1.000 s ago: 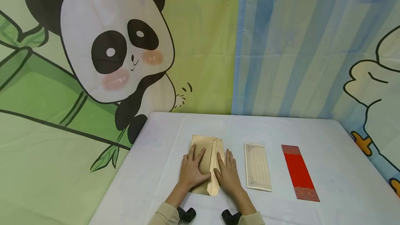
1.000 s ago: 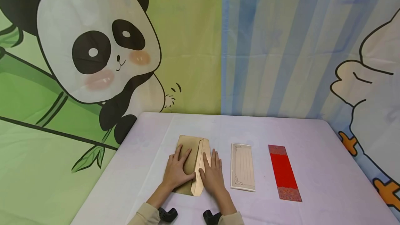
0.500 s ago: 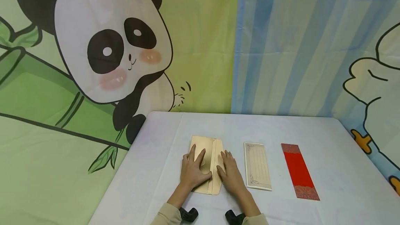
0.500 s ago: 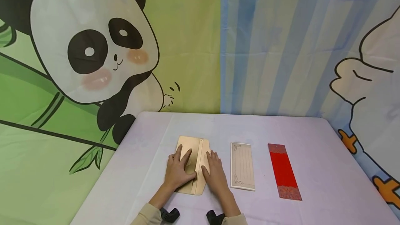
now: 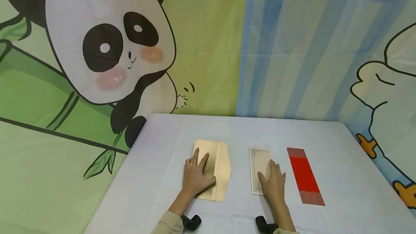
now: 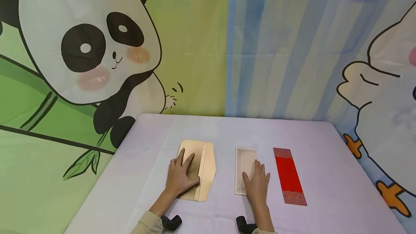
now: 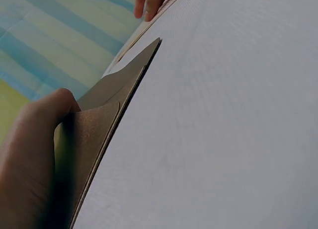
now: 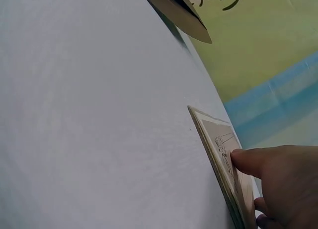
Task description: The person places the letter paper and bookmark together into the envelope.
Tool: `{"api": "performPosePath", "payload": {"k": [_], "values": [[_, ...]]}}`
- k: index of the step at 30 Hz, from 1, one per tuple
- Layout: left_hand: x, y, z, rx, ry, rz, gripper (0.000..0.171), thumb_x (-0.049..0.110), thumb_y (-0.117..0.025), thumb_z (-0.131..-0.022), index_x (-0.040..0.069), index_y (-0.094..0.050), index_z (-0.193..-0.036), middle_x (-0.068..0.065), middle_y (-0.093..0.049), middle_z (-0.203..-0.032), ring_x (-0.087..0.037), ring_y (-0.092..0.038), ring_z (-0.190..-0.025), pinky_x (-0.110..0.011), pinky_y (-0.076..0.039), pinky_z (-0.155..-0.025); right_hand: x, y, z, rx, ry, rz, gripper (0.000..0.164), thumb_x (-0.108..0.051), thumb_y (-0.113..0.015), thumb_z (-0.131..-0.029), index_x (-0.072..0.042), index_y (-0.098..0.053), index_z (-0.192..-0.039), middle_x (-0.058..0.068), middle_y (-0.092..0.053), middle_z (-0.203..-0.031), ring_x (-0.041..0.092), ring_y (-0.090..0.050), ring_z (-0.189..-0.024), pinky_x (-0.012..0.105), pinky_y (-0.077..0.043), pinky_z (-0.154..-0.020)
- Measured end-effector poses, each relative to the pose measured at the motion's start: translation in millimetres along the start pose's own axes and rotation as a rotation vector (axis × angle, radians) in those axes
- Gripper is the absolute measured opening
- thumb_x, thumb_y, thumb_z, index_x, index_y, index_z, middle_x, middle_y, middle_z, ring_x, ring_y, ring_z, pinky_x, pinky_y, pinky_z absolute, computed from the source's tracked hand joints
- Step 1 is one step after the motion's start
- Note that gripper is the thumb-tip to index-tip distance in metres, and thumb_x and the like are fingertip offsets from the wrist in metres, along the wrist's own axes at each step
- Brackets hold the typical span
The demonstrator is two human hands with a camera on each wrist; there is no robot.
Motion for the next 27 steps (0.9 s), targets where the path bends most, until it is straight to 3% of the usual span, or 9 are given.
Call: {"api": "performPosePath", "payload": {"k": [13, 22, 27], "values": [[-2.6, -2.6, -1.0, -0.045, 0.024, -0.003, 0.086, 0.058, -0.061, -0.053, 0.030, -0.044, -0.133, -0.008, -0.023, -0.147, -0.031, -0.040, -0.094, -0.040, -0.036, -0.077, 0.6, -3.3, 0.6, 0.023, 0.020, 0.002, 0.064, -0.018, -0.064, -0.079, 0.002, -0.038, -0.133, 0.026, -0.032, -0.138, 0.040, -0.020, -0.131, 0.057, -0.001, -0.103], [0.4, 0.4, -0.7, -0.003, -0.003, 0.003, 0.086, 0.057, -0.062, -0.052, 0.026, -0.047, -0.131, -0.012, -0.028, -0.144, -0.032, -0.042, -0.092, -0.041, -0.036, -0.074, 0.6, -3.5, 1.1, 0.023, 0.035, 0.021, 0.063, -0.019, -0.064, -0.079, 0.003, -0.039, -0.133, 0.026, -0.032, -0.138, 0.040, -0.020, -0.131, 0.057, -0.001, -0.103], [1.0, 1.9, -1.0, -0.011, -0.001, 0.007, 0.085, 0.057, -0.062, -0.053, 0.026, -0.047, -0.131, -0.012, -0.027, -0.145, -0.032, -0.042, -0.092, -0.041, -0.034, -0.076, -1.0, -0.7, 0.5, 0.100, 0.069, -0.019, 0.059, -0.015, -0.069, -0.075, 0.003, -0.047, -0.127, 0.026, -0.036, -0.136, 0.041, -0.030, -0.126, 0.058, -0.010, -0.101]]}}
Point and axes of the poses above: each hand's wrist, its own z-axis away from the middle knuckle, its own y-axis out of the back of the hand, x = y × z, the point moved 6 cm from there along -z, towards the middle knuckle
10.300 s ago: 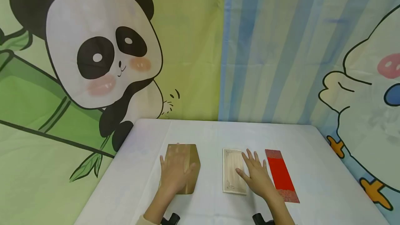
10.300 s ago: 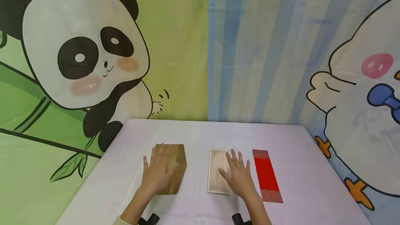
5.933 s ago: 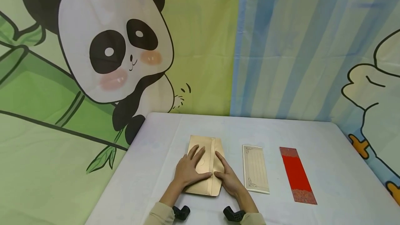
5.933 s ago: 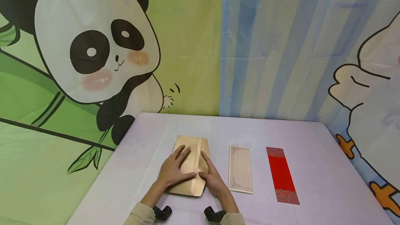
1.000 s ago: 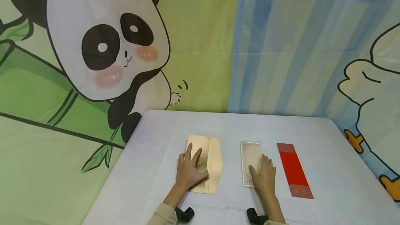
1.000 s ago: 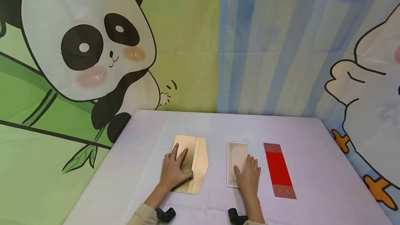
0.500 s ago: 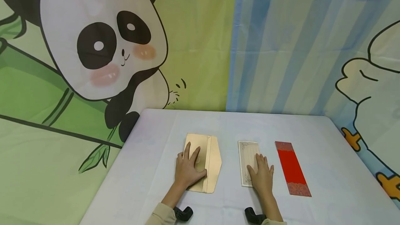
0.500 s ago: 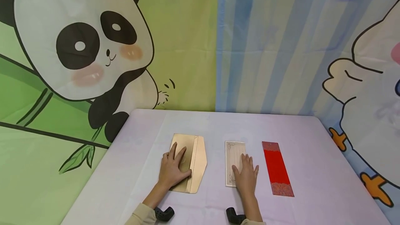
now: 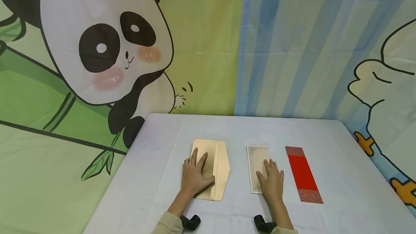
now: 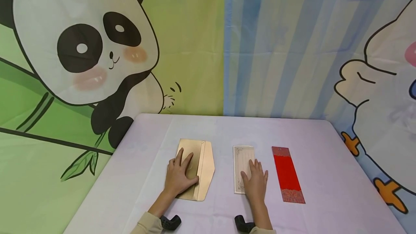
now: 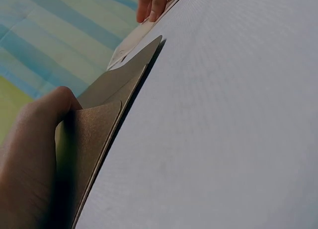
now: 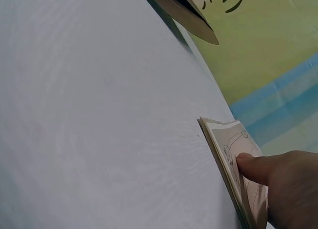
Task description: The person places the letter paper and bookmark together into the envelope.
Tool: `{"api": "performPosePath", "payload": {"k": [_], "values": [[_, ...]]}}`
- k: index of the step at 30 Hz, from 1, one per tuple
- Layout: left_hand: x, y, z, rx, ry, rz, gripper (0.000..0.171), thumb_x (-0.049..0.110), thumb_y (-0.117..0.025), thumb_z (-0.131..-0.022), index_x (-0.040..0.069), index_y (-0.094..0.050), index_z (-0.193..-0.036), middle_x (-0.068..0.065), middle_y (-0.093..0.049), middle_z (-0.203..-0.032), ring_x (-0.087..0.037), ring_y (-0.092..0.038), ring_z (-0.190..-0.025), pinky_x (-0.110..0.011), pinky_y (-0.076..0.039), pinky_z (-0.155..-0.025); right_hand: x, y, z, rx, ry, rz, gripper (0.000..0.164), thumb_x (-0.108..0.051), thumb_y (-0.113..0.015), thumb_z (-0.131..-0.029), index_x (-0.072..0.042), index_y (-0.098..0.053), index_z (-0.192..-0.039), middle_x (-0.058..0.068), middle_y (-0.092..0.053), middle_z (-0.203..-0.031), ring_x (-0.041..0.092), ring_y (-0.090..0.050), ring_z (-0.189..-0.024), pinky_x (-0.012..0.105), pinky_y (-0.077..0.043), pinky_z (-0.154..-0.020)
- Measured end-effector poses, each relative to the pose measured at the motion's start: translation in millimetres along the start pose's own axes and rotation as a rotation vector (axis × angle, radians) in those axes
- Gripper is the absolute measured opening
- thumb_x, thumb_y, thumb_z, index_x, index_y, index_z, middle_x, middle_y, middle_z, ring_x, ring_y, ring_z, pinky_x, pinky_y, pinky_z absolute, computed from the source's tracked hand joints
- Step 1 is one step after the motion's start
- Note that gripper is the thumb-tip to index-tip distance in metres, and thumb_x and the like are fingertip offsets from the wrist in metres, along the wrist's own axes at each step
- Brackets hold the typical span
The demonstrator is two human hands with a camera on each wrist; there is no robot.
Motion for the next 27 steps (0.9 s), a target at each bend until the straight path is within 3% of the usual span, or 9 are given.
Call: {"api": "performPosePath", "payload": {"k": [4, 8, 11, 15, 18, 21, 23, 27], "values": [[-0.3, 0.5, 0.5, 0.001, 0.001, 0.002, 0.085, 0.057, -0.062, -0.053, 0.026, -0.047, -0.131, -0.012, -0.027, -0.145, -0.032, -0.042, -0.092, -0.042, -0.034, -0.075, -1.9, 4.2, -0.9, 0.095, 0.018, -0.103, 0.054, -0.004, -0.071, -0.070, 0.000, -0.055, -0.121, 0.023, -0.041, -0.133, 0.041, -0.040, -0.115, 0.056, -0.028, -0.093], [-1.0, -0.1, 0.6, -0.001, 0.005, 0.004, 0.085, 0.057, -0.062, -0.053, 0.026, -0.047, -0.131, -0.012, -0.027, -0.145, -0.032, -0.041, -0.092, -0.042, -0.035, -0.076, -3.1, 8.2, -0.9, 0.111, -0.023, -0.223, 0.050, 0.004, -0.066, -0.070, -0.006, -0.059, -0.118, 0.020, -0.045, -0.129, 0.039, -0.042, -0.113, 0.053, -0.033, -0.089], [-1.6, -1.1, 0.6, -0.007, 0.007, 0.001, 0.086, 0.057, -0.061, -0.053, 0.027, -0.046, -0.132, -0.011, -0.027, -0.145, -0.032, -0.041, -0.093, -0.042, -0.035, -0.076, -1.4, 8.2, -0.8, 0.038, -0.119, -0.344, 0.047, 0.005, -0.060, -0.073, -0.013, -0.061, -0.117, 0.015, -0.050, -0.124, 0.032, -0.048, -0.107, 0.044, -0.040, -0.086], [-1.9, -2.2, 1.7, -0.005, 0.003, 0.003, 0.086, 0.058, -0.061, -0.054, 0.027, -0.045, -0.132, -0.012, -0.026, -0.145, -0.032, -0.041, -0.093, -0.042, -0.035, -0.076, 6.4, 1.8, 0.4, -0.112, -0.310, -0.583, 0.047, 0.001, -0.054, -0.081, -0.020, -0.057, -0.122, 0.007, -0.047, -0.130, 0.021, -0.049, -0.104, 0.019, -0.045, -0.075], [-1.8, -2.4, 2.3, 0.007, -0.006, -0.002, 0.086, 0.058, -0.061, -0.053, 0.026, -0.046, -0.132, -0.012, -0.027, -0.145, -0.032, -0.041, -0.093, -0.042, -0.035, -0.075, 11.2, -2.1, 1.3, -0.186, -0.412, -0.767, 0.049, -0.001, -0.051, -0.084, -0.019, -0.048, -0.130, 0.005, -0.033, -0.142, 0.019, -0.037, -0.122, 0.008, -0.040, -0.077], [-2.1, -2.3, 2.2, 0.017, -0.009, -0.008, 0.086, 0.058, -0.061, -0.053, 0.026, -0.046, -0.132, -0.013, -0.028, -0.144, -0.031, -0.041, -0.092, -0.042, -0.034, -0.075, 10.4, -4.3, 0.9, -0.242, -0.426, -0.964, 0.054, 0.001, -0.051, -0.085, -0.013, -0.038, -0.136, 0.006, -0.022, -0.147, 0.017, -0.029, -0.128, 0.010, -0.039, -0.083], [-2.3, -2.0, 1.9, 0.017, -0.007, -0.010, 0.086, 0.058, -0.061, -0.053, 0.026, -0.047, -0.131, -0.012, -0.028, -0.144, -0.031, -0.041, -0.092, -0.042, -0.034, -0.076, 7.8, -5.9, 0.5, -0.280, -0.411, -1.094, 0.058, 0.003, -0.051, -0.085, -0.009, -0.033, -0.138, 0.008, -0.019, -0.147, 0.015, -0.031, -0.127, 0.014, -0.040, -0.087], [-2.5, -2.9, 1.2, -0.001, -0.005, -0.027, 0.086, 0.060, -0.061, -0.053, 0.028, -0.045, -0.132, -0.011, -0.027, -0.145, -0.031, -0.042, -0.093, -0.042, -0.034, -0.077, 0.1, -9.5, 1.3, -0.324, -0.373, -1.183, 0.061, 0.004, -0.053, -0.083, -0.008, -0.031, -0.139, 0.008, -0.016, -0.147, 0.006, -0.042, -0.116, 0.019, -0.042, -0.087]]}}
Point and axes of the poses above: each hand's wrist, its own z-axis away from the middle knuckle, its own y-axis out of the back of the hand, x = y × z, the point moved 6 cm from there along -z, towards the middle knuckle
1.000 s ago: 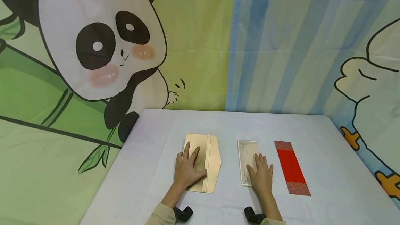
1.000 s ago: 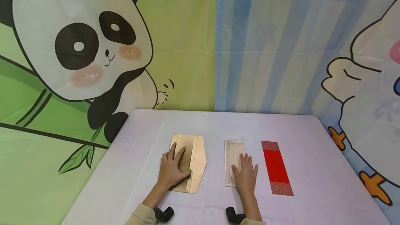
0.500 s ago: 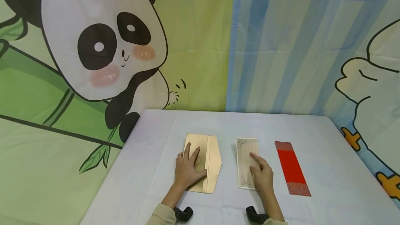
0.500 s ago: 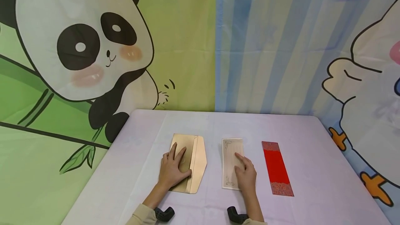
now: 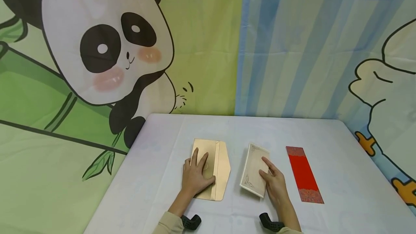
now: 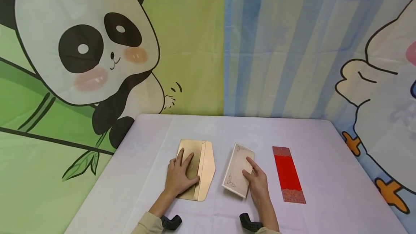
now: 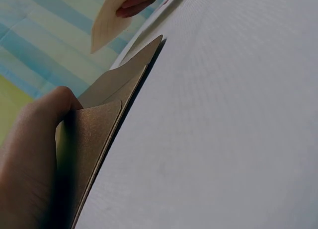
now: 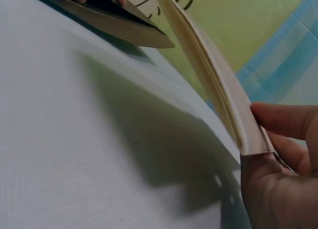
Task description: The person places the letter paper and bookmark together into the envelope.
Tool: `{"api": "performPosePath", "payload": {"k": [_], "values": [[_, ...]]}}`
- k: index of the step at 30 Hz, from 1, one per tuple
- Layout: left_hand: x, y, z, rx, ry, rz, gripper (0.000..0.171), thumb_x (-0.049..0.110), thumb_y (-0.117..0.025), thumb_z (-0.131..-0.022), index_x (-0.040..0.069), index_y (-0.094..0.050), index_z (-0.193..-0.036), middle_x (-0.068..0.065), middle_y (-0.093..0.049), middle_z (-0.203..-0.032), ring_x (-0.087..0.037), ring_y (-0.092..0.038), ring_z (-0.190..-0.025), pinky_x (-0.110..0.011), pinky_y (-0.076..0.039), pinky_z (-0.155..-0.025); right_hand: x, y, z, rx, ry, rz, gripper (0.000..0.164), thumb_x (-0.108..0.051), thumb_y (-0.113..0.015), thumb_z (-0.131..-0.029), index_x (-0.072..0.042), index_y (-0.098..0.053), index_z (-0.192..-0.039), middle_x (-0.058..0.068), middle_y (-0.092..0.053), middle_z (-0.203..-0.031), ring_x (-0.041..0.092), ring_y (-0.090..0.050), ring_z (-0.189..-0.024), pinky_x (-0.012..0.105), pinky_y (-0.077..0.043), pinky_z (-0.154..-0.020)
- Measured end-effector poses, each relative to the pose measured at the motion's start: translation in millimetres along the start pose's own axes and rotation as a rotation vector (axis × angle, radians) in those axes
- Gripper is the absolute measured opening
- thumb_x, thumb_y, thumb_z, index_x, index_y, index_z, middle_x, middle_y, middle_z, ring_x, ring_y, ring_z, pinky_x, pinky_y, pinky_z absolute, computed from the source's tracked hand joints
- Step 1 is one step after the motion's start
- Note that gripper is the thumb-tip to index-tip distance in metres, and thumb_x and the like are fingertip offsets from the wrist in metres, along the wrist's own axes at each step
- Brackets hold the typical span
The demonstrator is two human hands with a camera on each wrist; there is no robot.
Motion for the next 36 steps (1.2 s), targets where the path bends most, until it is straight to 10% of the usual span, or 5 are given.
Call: {"api": "performPosePath", "payload": {"k": [9, 13, 18, 36], "values": [[0.6, 0.2, -0.7, -0.008, 0.012, 0.016, 0.088, 0.060, -0.061, -0.053, 0.028, -0.043, -0.133, -0.011, -0.026, -0.145, -0.032, -0.041, -0.096, -0.043, -0.034, -0.077, 15.4, -50.5, -4.2, -0.051, -0.006, 0.228, 0.063, -0.011, -0.067, -0.076, -0.022, -0.044, -0.133, -0.006, -0.031, -0.143, 0.013, -0.027, -0.130, 0.022, -0.034, -0.096], [2.3, -2.3, 0.7, -0.026, 0.008, -0.002, 0.088, 0.063, -0.059, -0.054, 0.028, -0.043, -0.134, -0.010, -0.025, -0.146, -0.031, -0.041, -0.097, -0.041, -0.034, -0.076, 21.6, -67.0, -6.7, -0.060, 0.028, 0.285, 0.060, -0.007, -0.066, -0.076, -0.021, -0.047, -0.131, 0.006, -0.045, -0.135, 0.020, -0.048, -0.116, 0.028, -0.045, -0.085], [2.2, -1.5, 1.5, -0.018, 0.010, -0.017, 0.087, 0.063, -0.058, -0.055, 0.027, -0.044, -0.133, -0.011, -0.026, -0.145, -0.031, -0.042, -0.096, -0.041, -0.034, -0.075, 29.1, -77.4, -8.6, -0.123, 0.037, 0.268, 0.062, 0.002, -0.063, -0.076, -0.013, -0.044, -0.133, 0.025, -0.048, -0.126, 0.027, -0.063, -0.090, 0.031, -0.052, -0.064], [0.7, -0.3, 1.0, -0.013, 0.004, 0.002, 0.083, 0.060, -0.060, -0.057, 0.027, -0.046, -0.132, -0.010, -0.025, -0.146, -0.033, -0.041, -0.097, -0.043, -0.035, -0.078, 27.6, -93.0, -4.2, -0.140, 0.265, 0.711, 0.061, -0.001, -0.063, -0.077, -0.012, -0.043, -0.134, 0.018, -0.040, -0.136, 0.030, -0.052, -0.110, 0.028, -0.048, -0.080]]}}
Point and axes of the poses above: each hand's wrist, its own z-axis away from the middle knuckle, its own y-axis out of the back of the hand, x = y × z, the point moved 6 cm from there along -z, towards the middle knuckle
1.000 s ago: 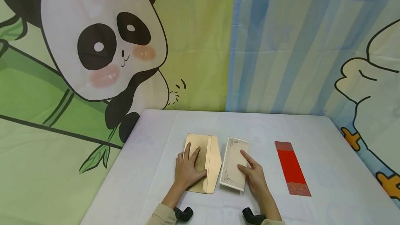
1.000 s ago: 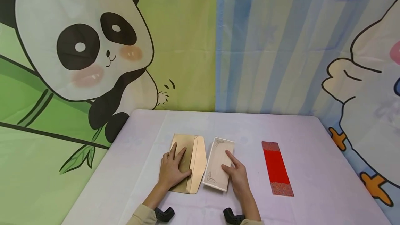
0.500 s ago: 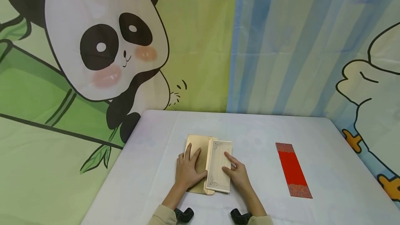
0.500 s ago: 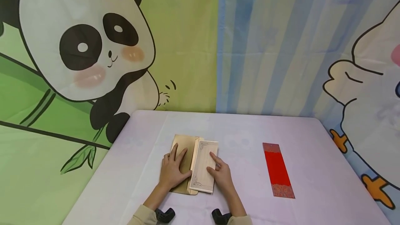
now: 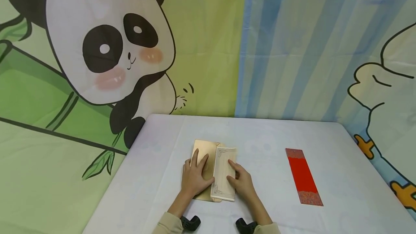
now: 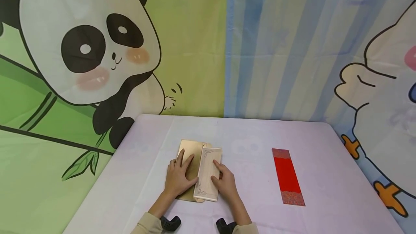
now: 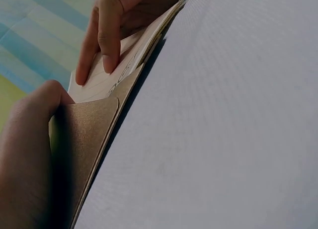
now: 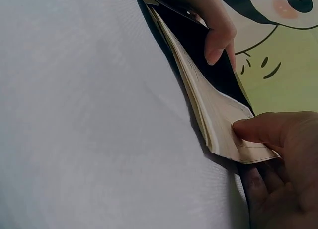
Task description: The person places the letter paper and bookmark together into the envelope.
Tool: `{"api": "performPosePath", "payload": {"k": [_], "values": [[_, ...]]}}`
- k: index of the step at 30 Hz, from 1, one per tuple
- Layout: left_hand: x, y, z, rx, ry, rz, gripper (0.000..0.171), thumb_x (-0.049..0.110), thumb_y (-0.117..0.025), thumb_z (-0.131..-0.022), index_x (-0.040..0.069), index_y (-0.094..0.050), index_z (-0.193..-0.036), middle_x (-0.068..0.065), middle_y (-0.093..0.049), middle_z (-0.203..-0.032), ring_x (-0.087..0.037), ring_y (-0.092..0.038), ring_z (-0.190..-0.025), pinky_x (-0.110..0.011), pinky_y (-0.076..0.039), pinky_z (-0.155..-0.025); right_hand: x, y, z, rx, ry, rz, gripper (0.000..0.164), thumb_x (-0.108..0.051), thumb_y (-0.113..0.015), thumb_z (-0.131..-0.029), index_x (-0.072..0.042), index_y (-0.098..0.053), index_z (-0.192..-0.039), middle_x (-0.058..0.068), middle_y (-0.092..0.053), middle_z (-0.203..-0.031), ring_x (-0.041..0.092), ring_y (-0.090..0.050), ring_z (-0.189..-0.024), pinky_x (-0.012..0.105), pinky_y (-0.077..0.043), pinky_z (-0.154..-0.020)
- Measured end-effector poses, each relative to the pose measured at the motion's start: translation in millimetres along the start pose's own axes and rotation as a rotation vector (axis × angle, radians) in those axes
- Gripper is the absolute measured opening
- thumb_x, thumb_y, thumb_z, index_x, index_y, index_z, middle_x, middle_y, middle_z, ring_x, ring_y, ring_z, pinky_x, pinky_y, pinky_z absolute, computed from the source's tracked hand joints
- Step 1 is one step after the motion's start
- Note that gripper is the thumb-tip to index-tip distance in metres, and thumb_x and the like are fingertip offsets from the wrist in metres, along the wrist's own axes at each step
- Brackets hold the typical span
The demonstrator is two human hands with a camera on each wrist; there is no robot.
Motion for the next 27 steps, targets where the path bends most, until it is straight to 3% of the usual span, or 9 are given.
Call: {"api": "performPosePath", "payload": {"k": [5, 9, 12, 18, 22, 27], "values": [[-1.8, 1.3, 0.0, -0.006, -0.002, -0.012, 0.083, 0.060, -0.060, -0.057, 0.027, -0.046, -0.132, -0.011, -0.025, -0.146, -0.033, -0.041, -0.098, -0.043, -0.035, -0.077, 0.3, -8.4, -3.7, -0.020, 0.005, 0.043, 0.061, -0.005, -0.065, -0.077, -0.015, -0.044, -0.134, 0.016, -0.041, -0.135, 0.026, -0.053, -0.108, 0.027, -0.047, -0.081], [-2.9, 1.2, 0.9, -0.011, 0.004, -0.014, 0.083, 0.060, -0.060, -0.056, 0.028, -0.046, -0.132, -0.011, -0.026, -0.146, -0.033, -0.041, -0.098, -0.043, -0.035, -0.077, -2.2, -14.9, -6.7, -0.040, 0.049, 0.151, 0.060, -0.013, -0.067, -0.077, -0.019, -0.045, -0.133, 0.008, -0.053, -0.120, 0.017, -0.052, -0.093, 0.024, -0.046, -0.073], [-2.4, -0.3, 1.5, -0.016, 0.001, -0.025, 0.083, 0.061, -0.059, -0.056, 0.029, -0.046, -0.131, -0.011, -0.026, -0.146, -0.032, -0.042, -0.098, -0.042, -0.035, -0.077, -4.7, -15.9, -7.6, -0.027, 0.103, 0.237, 0.059, -0.017, -0.069, -0.075, -0.021, -0.048, -0.131, 0.003, -0.056, -0.116, 0.014, -0.047, -0.088, 0.030, -0.043, -0.075], [0.0, -0.6, 2.5, -0.007, -0.006, -0.036, 0.081, 0.061, -0.059, -0.055, 0.028, -0.049, -0.129, -0.011, -0.026, -0.145, -0.031, -0.042, -0.098, -0.042, -0.034, -0.076, -5.8, -11.3, -6.9, 0.005, 0.211, 0.425, 0.057, -0.030, -0.071, -0.073, -0.023, -0.052, -0.127, 0.002, -0.056, -0.121, 0.024, -0.046, -0.111, 0.048, -0.034, -0.090], [-0.2, -0.3, 2.6, -0.010, 0.006, -0.030, 0.081, 0.060, -0.060, -0.054, 0.030, -0.049, -0.129, -0.010, -0.026, -0.145, -0.030, -0.042, -0.099, -0.042, -0.035, -0.077, -5.0, -8.6, -6.7, -0.052, 0.257, 0.523, 0.058, -0.041, -0.066, -0.075, -0.025, -0.050, -0.128, 0.004, -0.053, -0.127, 0.029, -0.037, -0.125, 0.053, -0.022, -0.099], [0.7, -0.3, 2.4, -0.007, -0.003, -0.021, 0.081, 0.059, -0.061, -0.054, 0.028, -0.050, -0.128, -0.011, -0.027, -0.145, -0.031, -0.042, -0.099, -0.042, -0.035, -0.078, -3.6, -3.4, -6.9, -0.138, 0.284, 0.559, 0.061, -0.040, -0.062, -0.074, -0.026, -0.046, -0.132, 0.004, -0.046, -0.134, 0.028, -0.028, -0.131, 0.053, -0.008, -0.105]]}}
Point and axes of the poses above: each hand's wrist, its own z-axis away from the middle knuckle, its own y-axis out of the back of the hand, x = y × z, the point moved 6 cm from there along -z, towards the middle knuckle
